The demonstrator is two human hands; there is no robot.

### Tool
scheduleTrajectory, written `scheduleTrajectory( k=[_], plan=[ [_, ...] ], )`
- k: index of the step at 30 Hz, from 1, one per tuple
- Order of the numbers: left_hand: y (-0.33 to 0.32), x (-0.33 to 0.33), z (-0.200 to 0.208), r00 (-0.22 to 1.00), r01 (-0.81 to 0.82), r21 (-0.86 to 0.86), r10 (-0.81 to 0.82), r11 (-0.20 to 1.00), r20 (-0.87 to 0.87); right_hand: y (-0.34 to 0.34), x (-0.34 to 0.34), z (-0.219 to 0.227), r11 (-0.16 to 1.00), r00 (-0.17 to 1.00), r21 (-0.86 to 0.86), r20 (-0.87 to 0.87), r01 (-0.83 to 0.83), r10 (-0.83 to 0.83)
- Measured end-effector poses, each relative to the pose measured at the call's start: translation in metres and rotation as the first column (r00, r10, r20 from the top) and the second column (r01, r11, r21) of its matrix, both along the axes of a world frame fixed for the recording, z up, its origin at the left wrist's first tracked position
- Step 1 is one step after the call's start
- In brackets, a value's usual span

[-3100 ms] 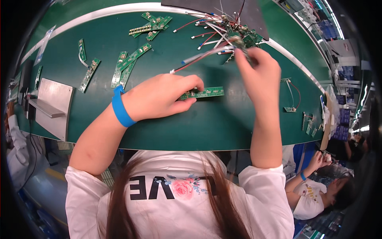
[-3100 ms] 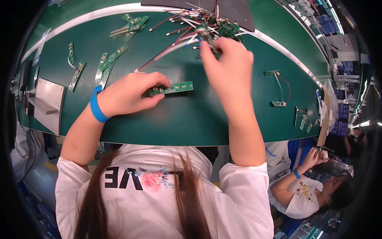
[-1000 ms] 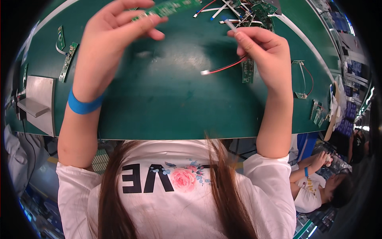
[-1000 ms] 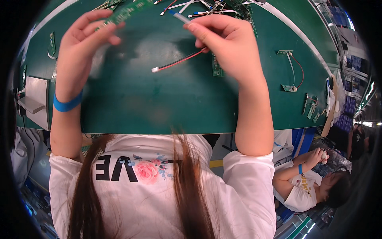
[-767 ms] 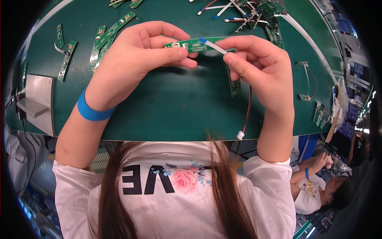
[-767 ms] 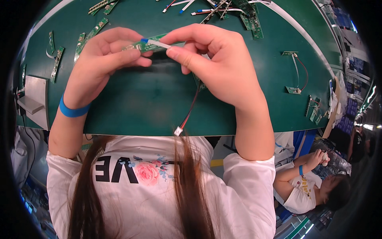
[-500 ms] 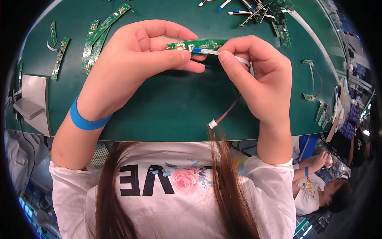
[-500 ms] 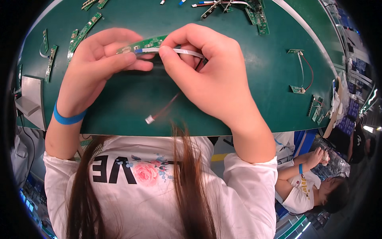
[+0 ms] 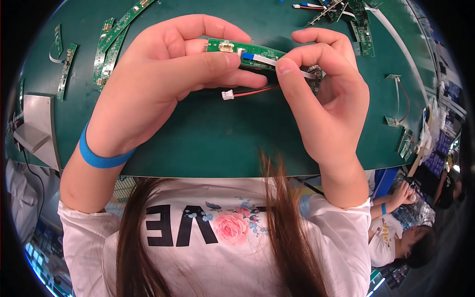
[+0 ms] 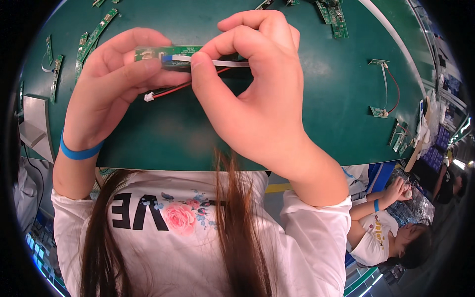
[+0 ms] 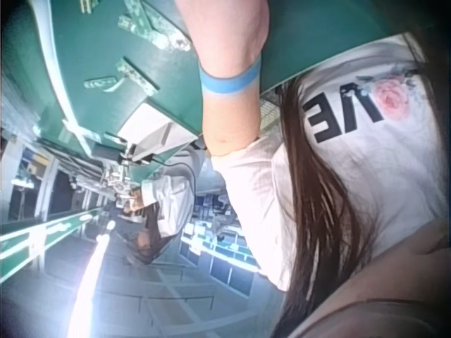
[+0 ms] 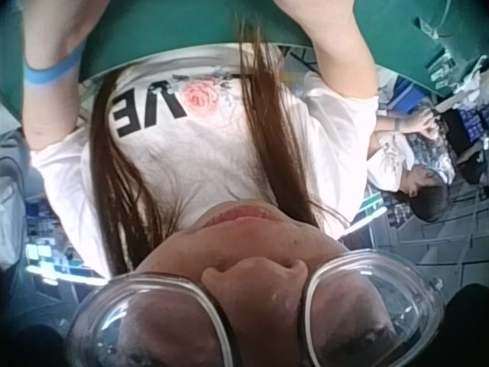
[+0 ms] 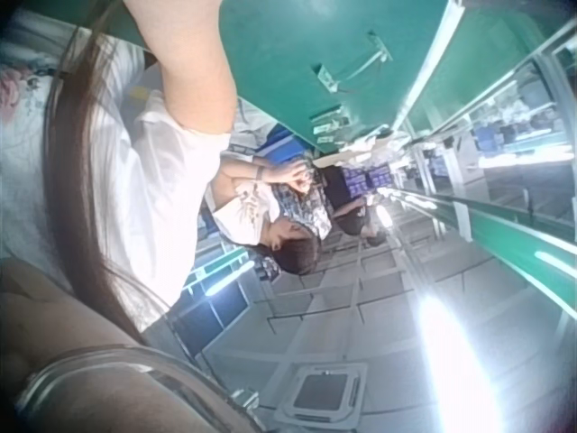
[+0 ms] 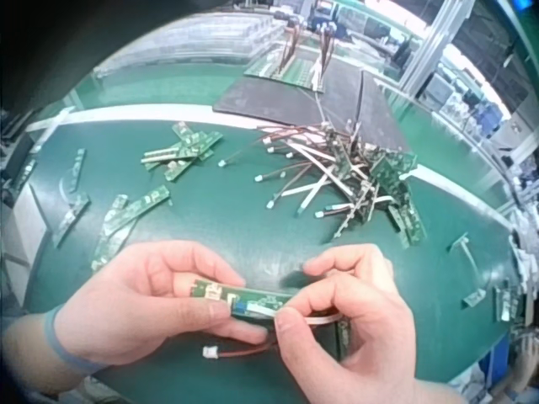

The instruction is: The person assembles small electronic circuit boards by hand, attaching wires and grouping electrical components with connectors.

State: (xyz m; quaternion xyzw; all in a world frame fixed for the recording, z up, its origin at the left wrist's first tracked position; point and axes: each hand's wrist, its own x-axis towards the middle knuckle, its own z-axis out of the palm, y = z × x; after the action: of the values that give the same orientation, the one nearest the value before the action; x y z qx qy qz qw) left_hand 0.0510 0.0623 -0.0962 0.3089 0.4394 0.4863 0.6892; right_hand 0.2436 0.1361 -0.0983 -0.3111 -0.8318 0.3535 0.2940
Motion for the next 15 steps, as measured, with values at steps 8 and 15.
scheduleTrajectory(
  k=[8,15],
  plan=[
    [0.0011,0.0006,-0.0013,1.0,0.008,0.021,-0.008,1.0,-0.004,-0.0011,-0.0009,-0.0001,0.999,1.0,-0.047,-0.006,0.028,-0.028],
    [0.0005,0.0017,-0.0004,1.0,0.004,0.019,-0.004,1.0,-0.014,-0.0004,0.0007,-0.0019,0.995,1.0,-0.093,-0.022,0.018,-0.02]
  ],
)
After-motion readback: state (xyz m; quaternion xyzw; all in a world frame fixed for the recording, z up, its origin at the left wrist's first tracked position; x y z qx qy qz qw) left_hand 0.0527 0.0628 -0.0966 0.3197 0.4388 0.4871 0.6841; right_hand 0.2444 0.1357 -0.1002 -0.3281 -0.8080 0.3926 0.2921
